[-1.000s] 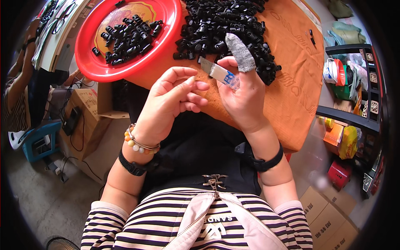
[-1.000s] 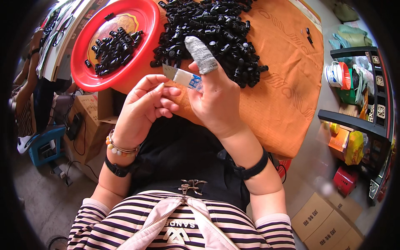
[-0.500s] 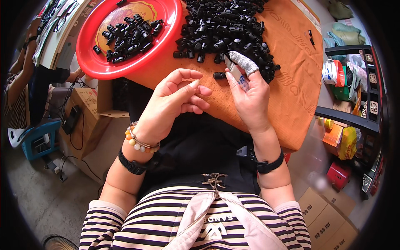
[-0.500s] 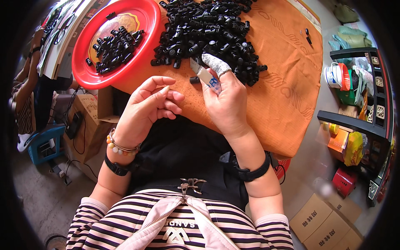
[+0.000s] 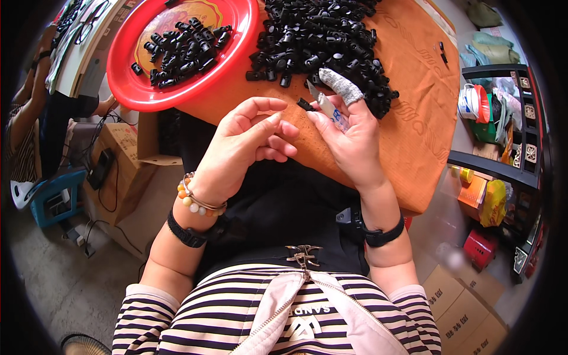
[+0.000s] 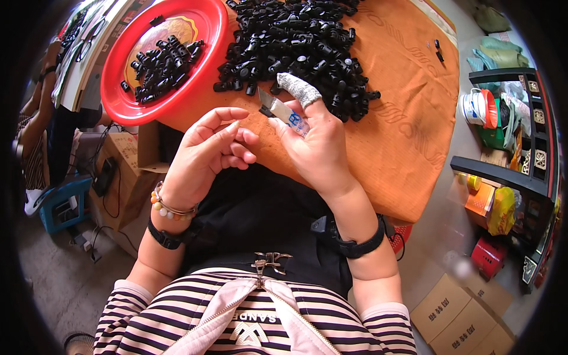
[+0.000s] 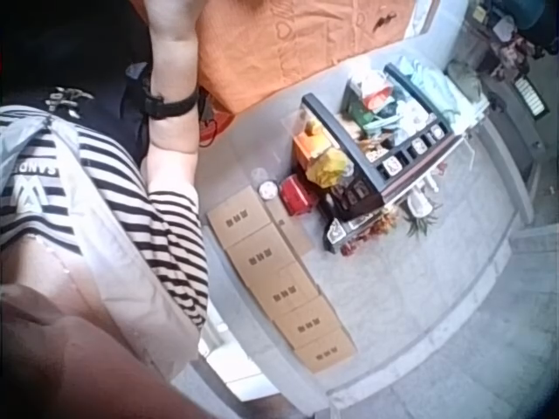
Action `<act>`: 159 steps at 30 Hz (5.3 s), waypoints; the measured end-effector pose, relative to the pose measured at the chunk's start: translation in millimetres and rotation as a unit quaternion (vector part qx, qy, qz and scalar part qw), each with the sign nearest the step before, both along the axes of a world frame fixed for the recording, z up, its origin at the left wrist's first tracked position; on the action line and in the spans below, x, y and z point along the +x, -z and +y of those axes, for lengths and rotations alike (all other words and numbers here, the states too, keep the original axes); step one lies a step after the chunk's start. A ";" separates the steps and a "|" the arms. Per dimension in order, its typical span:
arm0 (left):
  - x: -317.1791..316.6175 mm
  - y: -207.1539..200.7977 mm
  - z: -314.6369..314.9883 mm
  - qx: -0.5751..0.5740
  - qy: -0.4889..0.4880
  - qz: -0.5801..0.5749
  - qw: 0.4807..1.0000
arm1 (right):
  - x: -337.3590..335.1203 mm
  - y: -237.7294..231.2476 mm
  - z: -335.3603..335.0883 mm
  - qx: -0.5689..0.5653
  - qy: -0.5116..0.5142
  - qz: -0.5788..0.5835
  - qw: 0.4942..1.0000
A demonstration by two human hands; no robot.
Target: Cleaning and deburring small black plastic shoe components using a metal blade.
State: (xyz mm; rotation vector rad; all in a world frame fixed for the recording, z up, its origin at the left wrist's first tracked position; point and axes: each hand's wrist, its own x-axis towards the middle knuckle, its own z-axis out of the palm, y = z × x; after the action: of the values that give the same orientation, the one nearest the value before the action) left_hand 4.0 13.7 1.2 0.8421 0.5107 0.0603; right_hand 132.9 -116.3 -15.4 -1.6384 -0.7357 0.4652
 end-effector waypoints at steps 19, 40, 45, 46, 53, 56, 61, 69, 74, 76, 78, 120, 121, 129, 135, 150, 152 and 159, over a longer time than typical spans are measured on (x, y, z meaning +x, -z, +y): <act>3.1 0.5 -10.2 -0.013 -0.005 -0.032 0.999 | -27.7 -31.3 -5.6 0.006 -0.059 0.112 0.992; 0.5 0.3 -4.2 -0.179 -0.036 -0.061 0.981 | -32.4 -28.4 -10.7 0.027 -0.081 0.156 0.984; 0.4 -1.3 -5.8 -0.135 -0.031 -0.073 0.988 | -31.1 -26.7 -11.8 0.005 -0.102 0.117 0.988; 0.2 -1.0 -5.8 -0.134 -0.031 -0.072 0.988 | -31.8 -26.5 -11.5 0.010 -0.095 0.124 0.988; -1.5 -2.6 -5.6 -0.134 -0.005 -0.067 0.989 | -34.6 -28.7 -10.2 0.034 -0.087 0.137 0.986; -1.2 -2.9 -6.8 -0.133 -0.009 -0.070 0.989 | -32.7 -29.9 -12.5 0.003 -0.106 0.135 0.985; -0.7 -3.8 -7.7 -0.140 -0.020 -0.065 0.988 | -33.7 -33.7 -10.9 0.028 -0.111 0.192 0.975; -2.9 -3.6 -6.3 -0.170 -0.007 -0.074 0.983 | -28.8 -38.9 -12.7 0.011 -0.138 0.188 0.972; -4.1 -3.1 -5.8 -0.168 -0.003 -0.073 0.983 | -27.2 -40.1 -12.0 0.007 -0.151 0.201 0.968; -4.5 -3.1 -5.5 -0.167 -0.003 -0.073 0.983 | -28.1 -38.6 -11.7 0.011 -0.145 0.199 0.969; -4.3 -2.9 -5.1 -0.162 -0.002 -0.069 0.984 | -28.9 -38.6 -11.9 0.008 -0.139 0.198 0.970; -3.0 -4.8 -7.9 -0.133 -0.007 -0.076 0.988 | -26.8 -39.2 -14.1 0.011 -0.148 0.199 0.969; -2.9 -4.6 -8.1 -0.133 -0.007 -0.076 0.988 | -27.4 -38.7 -13.7 0.011 -0.148 0.199 0.969; -3.7 -1.8 -9.1 -0.152 0.003 -0.091 0.984 | -24.3 -28.3 -17.0 0.020 -0.134 0.198 0.971; -1.2 -3.4 -9.6 -0.187 0.020 -0.086 0.978 | -21.1 -36.6 -10.4 0.044 -0.059 0.284 0.956; 0.4 -3.2 -8.9 -0.204 0.032 -0.073 0.976 | -28.2 -34.1 14.6 0.105 -0.063 0.260 0.958; 0.4 -2.7 -9.8 -0.194 0.028 -0.073 0.978 | -28.5 -31.5 15.3 0.105 -0.066 0.265 0.956; -1.6 -6.8 6.3 -0.106 -0.049 -0.104 0.988 | -12.5 -15.5 10.8 0.121 -0.012 0.191 0.974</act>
State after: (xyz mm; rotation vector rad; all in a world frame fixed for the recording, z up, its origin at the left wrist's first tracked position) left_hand 2.4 20.1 8.0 0.5945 0.3544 0.1796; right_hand 120.4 -105.5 0.2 -1.2648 -0.5015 0.6600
